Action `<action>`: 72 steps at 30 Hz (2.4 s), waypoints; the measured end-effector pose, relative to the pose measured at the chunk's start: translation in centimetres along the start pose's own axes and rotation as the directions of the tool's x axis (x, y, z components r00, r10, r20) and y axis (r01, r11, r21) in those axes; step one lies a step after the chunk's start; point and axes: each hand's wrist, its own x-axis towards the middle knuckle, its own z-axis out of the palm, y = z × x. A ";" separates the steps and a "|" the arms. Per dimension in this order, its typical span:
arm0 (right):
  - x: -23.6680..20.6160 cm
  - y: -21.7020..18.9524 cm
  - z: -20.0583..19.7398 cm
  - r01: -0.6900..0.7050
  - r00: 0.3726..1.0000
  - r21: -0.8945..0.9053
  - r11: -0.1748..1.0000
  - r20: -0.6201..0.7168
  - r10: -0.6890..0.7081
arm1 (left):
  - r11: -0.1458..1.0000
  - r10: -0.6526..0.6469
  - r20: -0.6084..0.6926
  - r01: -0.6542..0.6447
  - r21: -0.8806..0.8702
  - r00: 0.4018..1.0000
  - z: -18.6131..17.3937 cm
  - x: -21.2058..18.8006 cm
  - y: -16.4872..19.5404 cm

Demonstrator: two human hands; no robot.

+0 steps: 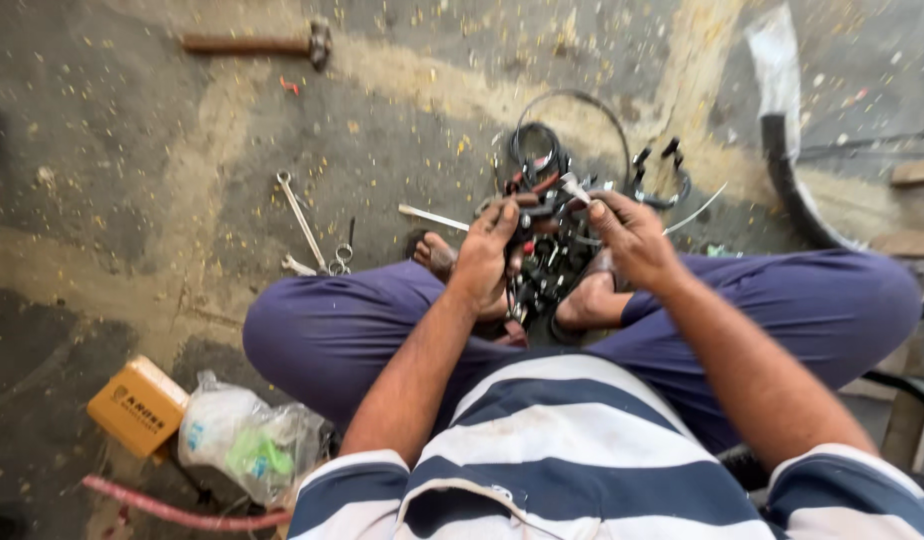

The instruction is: The person sits on the workshop floor assembling bicycle brake components. They wipe a black metal part with a green cloth, pick up brake calipers and levers from a pile, fit small bolts and hardware into the parts by hand, and use a wrench to tighten a component on a brake caliper.

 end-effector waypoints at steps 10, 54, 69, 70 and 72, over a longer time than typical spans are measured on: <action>4.6 -11.7 -0.8 0.598 0.802 -0.790 0.138 0.585 -0.122 | 0.991 0.064 -0.016 -0.061 0.122 0.998 -1.0 0.9 -1.7; 6.4 -10.0 -1.6 0.670 0.733 -0.737 0.087 0.639 -0.233 | 0.915 0.163 -0.056 -0.130 0.381 0.985 -0.4 1.9 -1.7; 0.2 3.6 3.4 -0.124 0.990 0.002 0.992 0.070 0.124 | 0.944 0.183 -0.099 -0.146 0.296 0.978 -0.6 2.2 -1.5; 0.1 4.0 2.3 -0.026 1.000 -0.069 0.997 -0.002 0.026 | 0.959 0.174 -0.087 -0.148 0.243 0.981 -0.5 2.4 -1.1; 0.3 4.4 0.0 0.145 0.980 -0.237 0.961 -0.099 -0.173 | 0.982 0.142 -0.049 -0.134 0.135 0.989 -0.5 2.2 -0.5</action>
